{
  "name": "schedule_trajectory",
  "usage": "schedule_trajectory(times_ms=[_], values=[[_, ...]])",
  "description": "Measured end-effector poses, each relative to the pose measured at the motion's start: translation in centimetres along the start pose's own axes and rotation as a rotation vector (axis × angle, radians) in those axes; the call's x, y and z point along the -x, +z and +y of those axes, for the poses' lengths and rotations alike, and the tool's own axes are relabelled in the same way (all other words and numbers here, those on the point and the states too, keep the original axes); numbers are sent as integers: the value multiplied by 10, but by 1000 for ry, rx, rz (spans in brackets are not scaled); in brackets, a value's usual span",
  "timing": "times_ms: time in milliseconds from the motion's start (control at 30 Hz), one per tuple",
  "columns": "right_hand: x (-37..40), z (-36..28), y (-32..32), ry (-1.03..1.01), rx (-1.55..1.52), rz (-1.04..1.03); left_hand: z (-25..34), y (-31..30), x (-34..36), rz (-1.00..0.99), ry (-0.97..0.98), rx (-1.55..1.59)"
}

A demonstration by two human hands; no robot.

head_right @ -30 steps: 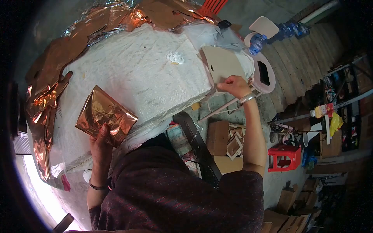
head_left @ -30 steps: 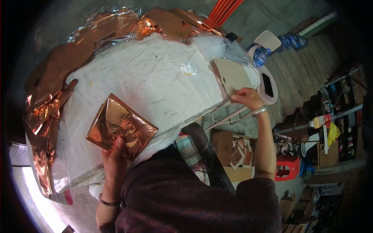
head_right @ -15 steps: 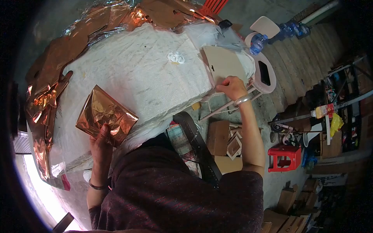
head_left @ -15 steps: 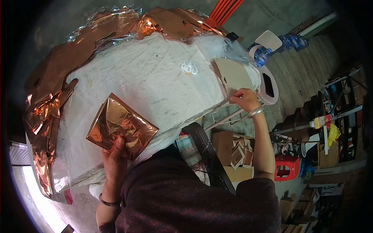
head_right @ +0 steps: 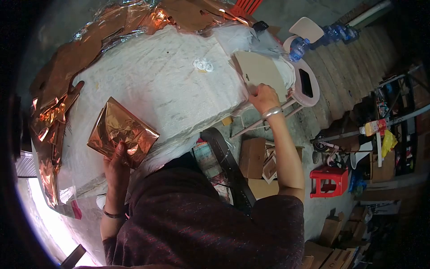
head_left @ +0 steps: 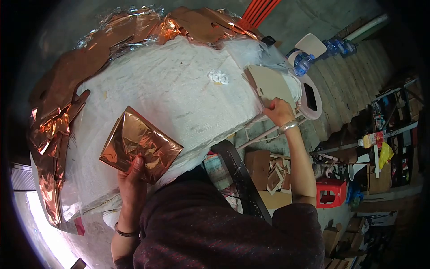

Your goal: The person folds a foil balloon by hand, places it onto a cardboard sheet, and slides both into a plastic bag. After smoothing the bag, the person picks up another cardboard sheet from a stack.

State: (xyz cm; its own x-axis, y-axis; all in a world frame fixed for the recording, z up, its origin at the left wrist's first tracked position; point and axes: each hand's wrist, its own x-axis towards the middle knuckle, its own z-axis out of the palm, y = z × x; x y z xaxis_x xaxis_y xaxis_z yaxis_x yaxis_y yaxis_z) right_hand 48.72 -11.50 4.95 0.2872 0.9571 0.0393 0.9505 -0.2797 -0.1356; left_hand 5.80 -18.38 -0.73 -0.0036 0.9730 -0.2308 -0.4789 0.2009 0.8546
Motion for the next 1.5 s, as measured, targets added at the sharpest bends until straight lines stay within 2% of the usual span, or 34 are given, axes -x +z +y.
schedule_trajectory(times_ms=[67, 167, 267, 333, 567, 633, 667, 733, 800, 867, 900, 933, 1000, 1067, 1133, 1167, 1233, 1267, 1333, 1367, 1400, 1467, 1500], values=[[-2, 4, 0, -1, 18, 2, 0, -2, 0, 37, 10, 1], [-3, 8, -2, -11, -19, 61, -4, -9, -1, -35, 20, -6], [6, 5, -1, -91, 6, 163, -3, -6, -2, -23, -1, -2], [15, -4, -1, -151, -26, 342, -4, -8, -1, -25, -4, 3], [21, -3, -11, -142, -197, 554, -1, -6, 0, -20, -16, -28], [26, -7, -13, -282, -287, 785, 9, 7, 4, 39, -26, -9], [23, 0, -7, -285, -290, 783, 7, 7, 4, 44, -24, -9], [19, 27, 8, -446, 291, 238, 5, 6, 2, 27, -17, 35], [16, 33, -9, -494, 345, 316, 4, 3, 1, 12, -16, -1], [25, 16, -45, -326, 265, 523, 3, -1, 1, 6, -25, -47], [24, 10, -39, -257, -21, 688, 1, -1, 0, -3, -6, -40], [24, 11, -22, -253, -21, 690, -1, -2, -1, -14, 16, -32], [24, 13, 12, -508, 454, 284, 1, -6, 0, -44, -1, -36], [26, 13, -6, -508, 374, 328, 1, -2, 0, -39, -3, -12], [43, -15, -22, -331, 325, 303, 8, 7, 4, 18, -41, -20], [48, -21, -12, -327, 323, 307, 8, 7, 4, 14, -38, -23], [55, -27, 9, -688, 90, 365, 3, 6, 3, 8, -42, -35], [56, -30, 10, -689, 91, 367, 4, 8, 3, 7, -40, -35], [59, -36, 14, -471, -195, 323, 7, 10, 7, -11, -59, 72], [55, -26, 18, -266, -319, 408, 6, 5, 7, -14, -58, 71], [48, -3, 27, -264, -317, 414, 3, -4, 6, -46, -73, 101], [34, 44, 51, 45, -640, 479, -3, -8, 4, -79, -87, 139], [37, 42, 55, 209, -1077, 365, -5, -8, 4, -79, -105, 149]])
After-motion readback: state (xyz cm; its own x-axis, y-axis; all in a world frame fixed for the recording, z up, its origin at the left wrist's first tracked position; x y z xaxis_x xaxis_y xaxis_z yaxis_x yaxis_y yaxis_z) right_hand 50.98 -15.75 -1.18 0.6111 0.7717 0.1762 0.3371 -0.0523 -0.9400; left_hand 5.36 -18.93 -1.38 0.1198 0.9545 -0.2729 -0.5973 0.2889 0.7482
